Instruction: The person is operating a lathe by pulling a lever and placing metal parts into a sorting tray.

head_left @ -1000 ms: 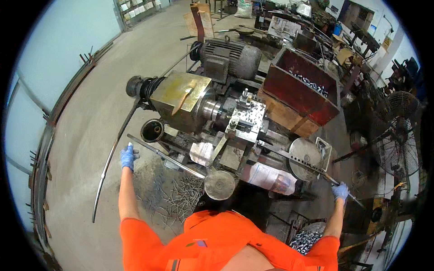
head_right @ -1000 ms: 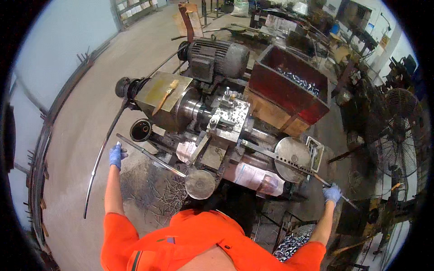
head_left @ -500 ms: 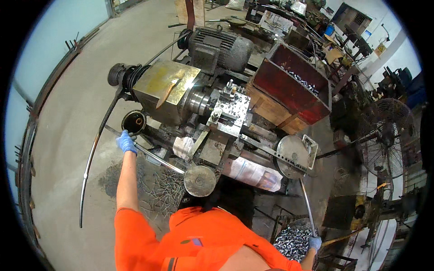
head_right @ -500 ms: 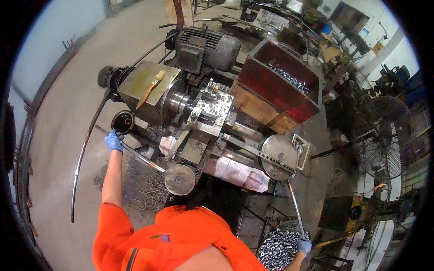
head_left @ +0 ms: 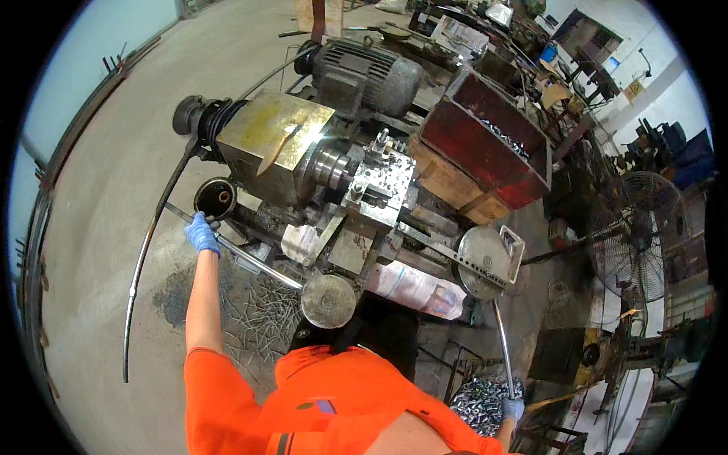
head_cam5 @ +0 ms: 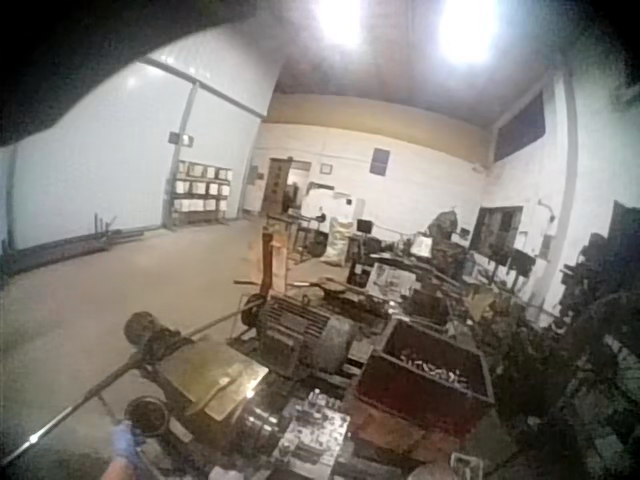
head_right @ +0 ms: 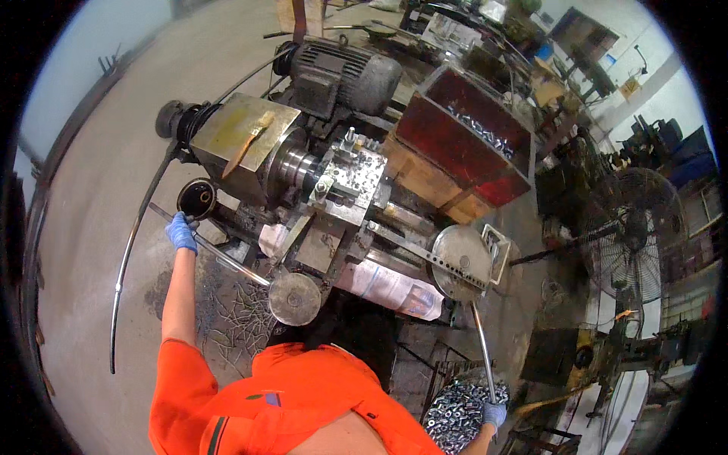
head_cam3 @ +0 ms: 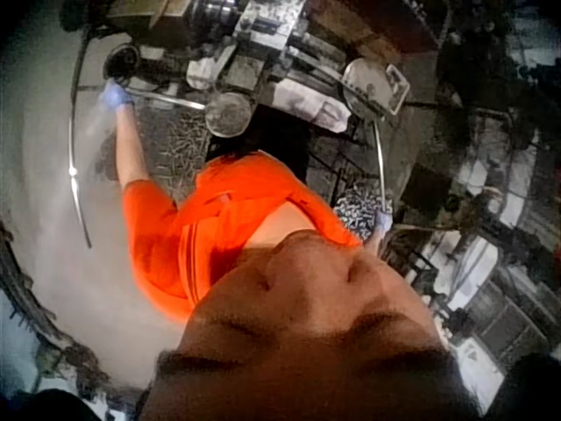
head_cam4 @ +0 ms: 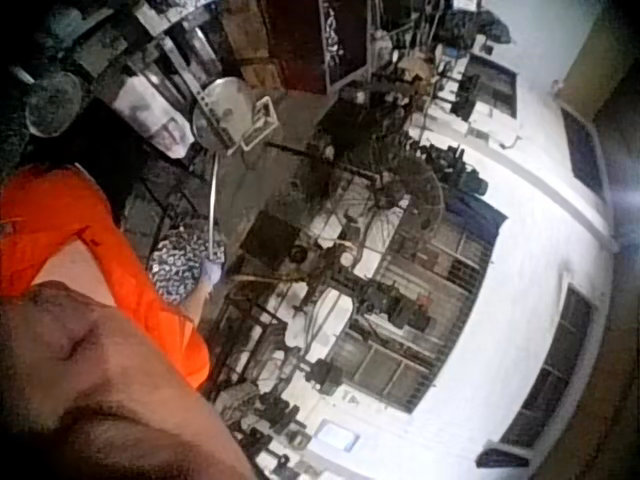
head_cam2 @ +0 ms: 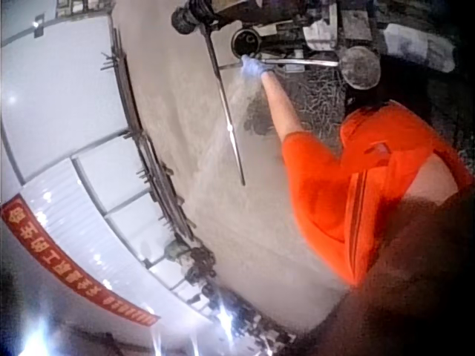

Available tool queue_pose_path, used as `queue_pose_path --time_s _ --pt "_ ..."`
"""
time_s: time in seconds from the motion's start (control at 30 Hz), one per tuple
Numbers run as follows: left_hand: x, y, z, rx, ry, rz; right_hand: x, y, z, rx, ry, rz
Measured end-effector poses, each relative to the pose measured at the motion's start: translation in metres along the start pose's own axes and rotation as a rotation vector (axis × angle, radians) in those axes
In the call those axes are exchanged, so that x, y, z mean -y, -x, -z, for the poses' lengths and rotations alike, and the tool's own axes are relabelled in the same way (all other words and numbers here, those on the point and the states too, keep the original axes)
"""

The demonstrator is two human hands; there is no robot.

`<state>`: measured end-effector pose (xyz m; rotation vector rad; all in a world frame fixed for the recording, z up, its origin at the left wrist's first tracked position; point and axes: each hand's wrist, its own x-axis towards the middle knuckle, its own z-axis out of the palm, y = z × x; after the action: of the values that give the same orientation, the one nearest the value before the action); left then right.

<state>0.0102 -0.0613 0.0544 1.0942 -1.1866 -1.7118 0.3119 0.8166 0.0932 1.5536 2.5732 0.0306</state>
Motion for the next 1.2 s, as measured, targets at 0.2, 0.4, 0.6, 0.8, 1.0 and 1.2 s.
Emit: queue_pose_path --time_s 0.2,0.4,0.6,0.8,1.0,1.2 --pt "0.001 -0.001 -0.003 -0.008 0.010 0.010 -0.009 0.001 -0.009 -0.088 -0.027 0.038" --pt "-0.001 0.002 -0.007 0.008 0.029 0.040 -0.029 -0.014 -0.029 -0.065 -0.014 0.027" --pt "-0.002 0.002 -0.006 0.010 0.052 0.060 -0.018 -0.002 -0.020 -0.075 -0.011 0.013" --pt "0.001 -0.001 -0.005 0.027 0.071 0.070 -0.010 0.011 -0.008 -0.034 0.000 0.038" --pt "0.000 -0.001 -0.002 0.022 0.084 0.082 -0.011 0.010 -0.012 -0.057 0.031 0.006" --pt "0.001 -0.001 -0.005 0.012 0.071 0.089 -0.025 -0.002 -0.034 -0.117 0.051 0.015"
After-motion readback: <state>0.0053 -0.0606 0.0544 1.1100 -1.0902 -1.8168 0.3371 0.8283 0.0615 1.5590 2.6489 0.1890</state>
